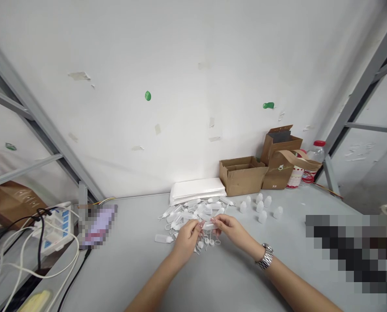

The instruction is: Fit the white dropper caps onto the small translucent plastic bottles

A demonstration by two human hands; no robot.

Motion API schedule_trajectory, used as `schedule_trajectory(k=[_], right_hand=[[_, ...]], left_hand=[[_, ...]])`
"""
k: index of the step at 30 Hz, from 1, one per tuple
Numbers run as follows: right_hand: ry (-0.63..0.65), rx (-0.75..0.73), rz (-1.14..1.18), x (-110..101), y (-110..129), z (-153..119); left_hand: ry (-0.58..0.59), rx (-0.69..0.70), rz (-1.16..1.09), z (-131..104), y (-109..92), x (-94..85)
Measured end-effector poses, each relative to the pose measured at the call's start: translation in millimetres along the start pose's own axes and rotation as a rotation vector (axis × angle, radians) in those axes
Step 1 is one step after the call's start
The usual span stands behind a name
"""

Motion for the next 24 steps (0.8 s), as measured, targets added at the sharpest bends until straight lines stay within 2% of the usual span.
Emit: schedule_trajectory(k=[2, 6, 9, 12, 14, 19, 21, 24], right_hand=[[-0.019, -0.027, -0.094, 0.2, 1.7, -2.4], [-0.126, -0.213, -0.357, -1.9, 16.8, -11.5], [-0.151, -0.352, -0.500, -1.0, 26.2, -16.5], [-0.189, -0.437, -0.577, -4.4, 31.1, -17.5], [-0.226, -0.428, -0.596, -10.4, 31.4, -15.8], [-0.275, -0.299, -0.562, -24.4, 24.9, -9.6], [-0.272, -0.250, -0.535, -25.3, 21.7, -8.7], [-0.248, -0.213, -0.505, -21.4, 20.1, -9.7]], left_hand=[[0.006, -0.079, -0.091, 0.4, 4.1, 0.8], [0.020, -0.271, -0.279, 5.0, 15.4, 4.1], [0.060, -0.398, -0.304, 7.8, 21.2, 5.0], [0.061, -0.435, -0.274, 8.3, 21.5, -0.3], [0.015, -0.386, -0.153, 7.4, 18.2, -6.9], [-0.120, -0.044, 0.441, 1.3, -2.5, -15.7], [-0.128, 0.017, 0.540, -0.4, -4.9, -15.0], [-0.158, 0.069, 0.530, -0.5, -5.8, -17.7]])
Point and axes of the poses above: each hand's wrist, its own z-axis towards the middle knuckle, its own x-axis out of the palm, y = z × x, the point moved 5 cm from there along z, towards the middle knuckle, and after that the axes turned 5 degrees about -z, right-handed, at the moved point
